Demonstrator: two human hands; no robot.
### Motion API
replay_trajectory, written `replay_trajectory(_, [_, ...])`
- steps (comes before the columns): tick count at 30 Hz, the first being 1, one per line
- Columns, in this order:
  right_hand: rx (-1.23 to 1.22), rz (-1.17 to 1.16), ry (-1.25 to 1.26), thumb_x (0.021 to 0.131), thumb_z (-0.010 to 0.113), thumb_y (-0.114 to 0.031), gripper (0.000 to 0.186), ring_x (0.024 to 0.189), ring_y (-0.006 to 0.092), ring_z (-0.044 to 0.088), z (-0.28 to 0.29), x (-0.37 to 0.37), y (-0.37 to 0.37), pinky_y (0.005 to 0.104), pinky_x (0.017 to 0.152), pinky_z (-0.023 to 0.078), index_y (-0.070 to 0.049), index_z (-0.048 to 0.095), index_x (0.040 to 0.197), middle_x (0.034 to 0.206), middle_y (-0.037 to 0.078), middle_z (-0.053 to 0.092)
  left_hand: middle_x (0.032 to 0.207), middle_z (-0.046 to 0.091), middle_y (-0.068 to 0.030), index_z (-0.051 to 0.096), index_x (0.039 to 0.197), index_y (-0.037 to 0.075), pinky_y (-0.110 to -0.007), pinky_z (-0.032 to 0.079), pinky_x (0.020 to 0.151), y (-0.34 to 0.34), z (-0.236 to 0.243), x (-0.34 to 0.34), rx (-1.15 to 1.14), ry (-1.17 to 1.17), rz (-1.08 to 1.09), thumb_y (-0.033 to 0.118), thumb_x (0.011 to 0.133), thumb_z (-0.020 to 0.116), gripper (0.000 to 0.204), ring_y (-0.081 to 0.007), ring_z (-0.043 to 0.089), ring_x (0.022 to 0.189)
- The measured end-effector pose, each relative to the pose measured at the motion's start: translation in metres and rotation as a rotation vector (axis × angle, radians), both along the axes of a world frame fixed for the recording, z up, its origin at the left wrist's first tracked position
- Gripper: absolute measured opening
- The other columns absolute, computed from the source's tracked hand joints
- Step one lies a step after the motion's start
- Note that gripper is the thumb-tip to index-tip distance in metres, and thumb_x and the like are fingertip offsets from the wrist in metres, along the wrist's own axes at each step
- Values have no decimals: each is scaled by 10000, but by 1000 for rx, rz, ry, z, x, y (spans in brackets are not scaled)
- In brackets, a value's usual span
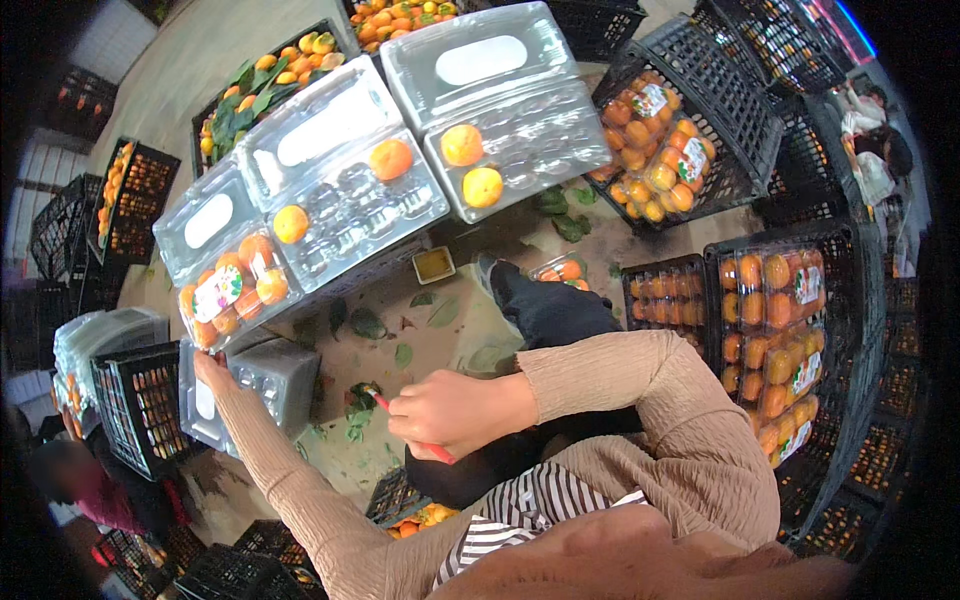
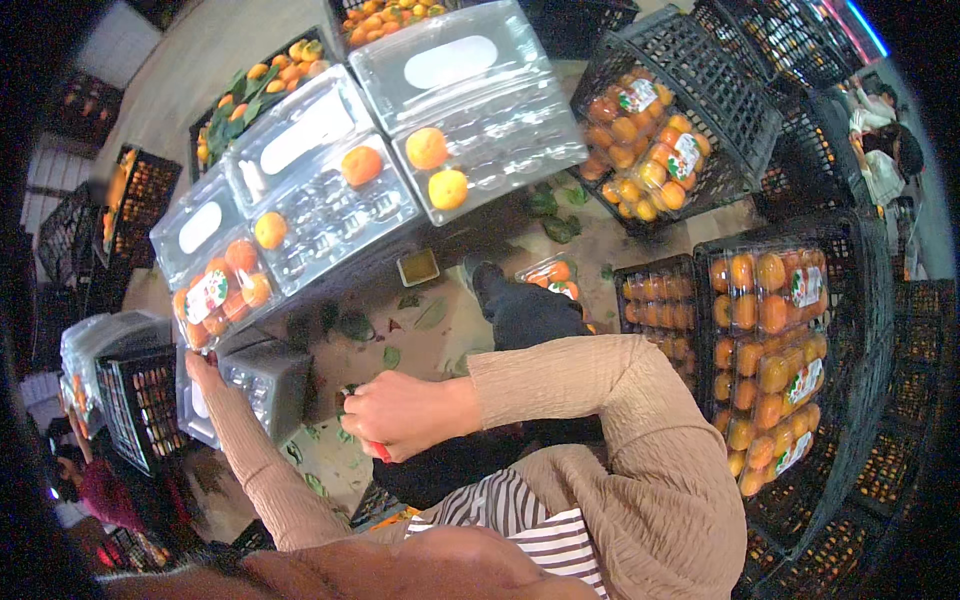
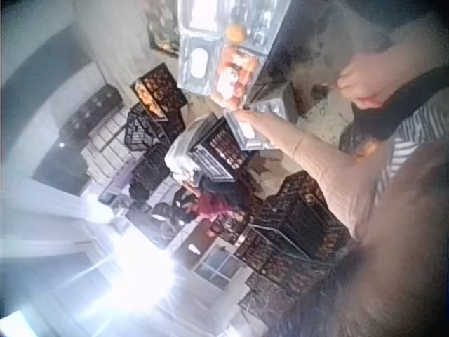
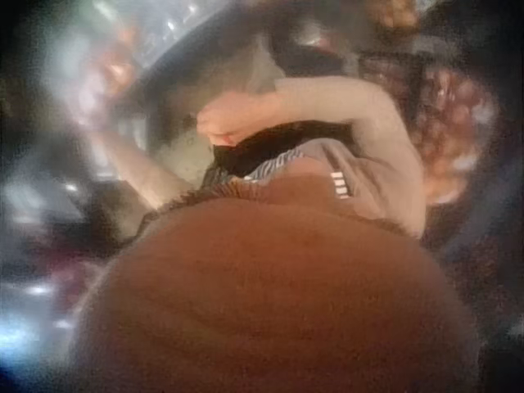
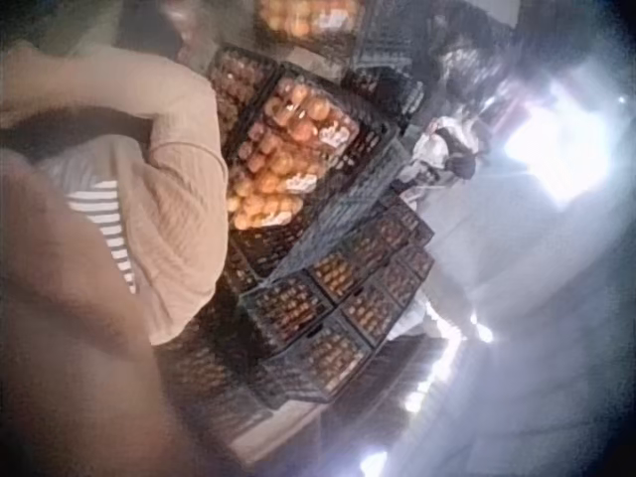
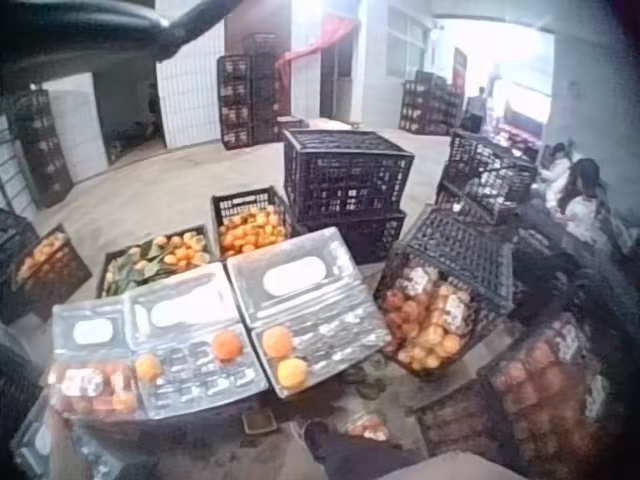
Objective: The person sits on the floor and uses a red paintbrush to apply a substance to the stem area of persimmons. They pick each fruit from a crate, paint it, and place it into a clear plastic container. The person repeats this process for multiple fruits.
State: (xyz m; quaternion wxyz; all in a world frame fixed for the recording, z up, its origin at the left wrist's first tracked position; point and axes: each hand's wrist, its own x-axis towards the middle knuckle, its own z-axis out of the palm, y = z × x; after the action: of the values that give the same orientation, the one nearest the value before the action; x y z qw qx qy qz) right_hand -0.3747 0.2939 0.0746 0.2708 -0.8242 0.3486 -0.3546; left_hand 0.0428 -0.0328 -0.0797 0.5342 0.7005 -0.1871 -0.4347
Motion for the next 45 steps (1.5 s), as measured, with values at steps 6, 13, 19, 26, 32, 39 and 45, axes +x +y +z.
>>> replay_trajectory(6, [-10,-103,-69,695,647,-139,162,656,230,561,-1,-3,-1,339,493,450,-53,513,724,709,51,507,896,609,-124,573,943,-43,-325,530,618,20,12,-36,-42,261,18,249,841,574,309,-215,592,710])
replay_trajectory(13, [-40,-177,-147,720,628,-125,118,650,223,553,8,-6,-3,344,477,445,-66,527,733,713,48,507,897,584,-103,532,1007,-52,-273,560,674,51,2,-81,13,313,-282,108,839,580,237,-229,597,755])
replay_trajectory(19, [-152,-198,-162,713,628,-116,129,729,244,529,18,2,-7,347,595,433,-47,535,770,825,92,488,1000,563,-84,515,1104,25,-300,514,678,46,-5,-60,-66,374,-235,159,854,573,290,-227,573,796])
replay_trajectory(26, [-234,-255,-69,725,570,-80,329,699,243,561,48,-13,-22,350,579,454,13,516,1036,841,89,452,1227,539,-105,485,1252,58,-416,456,915,57,71,-91,-497,223,-297,240,841,584,460,-236,527,1111])
replay_trajectory(32, [25,-490,-23,778,618,-189,322,709,327,619,31,-62,-58,410,628,507,-41,568,1059,914,136,568,1126,580,-153,493,1177,-45,-368,479,859,140,125,-162,-616,255,-80,46,831,517,359,-239,574,1003])
replay_trajectory(39, [467,-326,-169,804,673,-411,408,715,266,632,31,-86,-69,345,658,480,-6,655,839,717,149,643,1026,618,-135,547,1051,-52,-326,478,819,195,153,-232,-646,446,-125,51,864,532,215,-213,585,947])
replay_trajectory(45, [530,-235,-594,789,708,-348,364,634,131,562,18,-124,-42,293,636,463,9,641,799,684,72,633,918,623,-85,582,928,-9,-310,474,776,215,157,-317,-681,493,-210,36,856,553,89,-174,582,833])
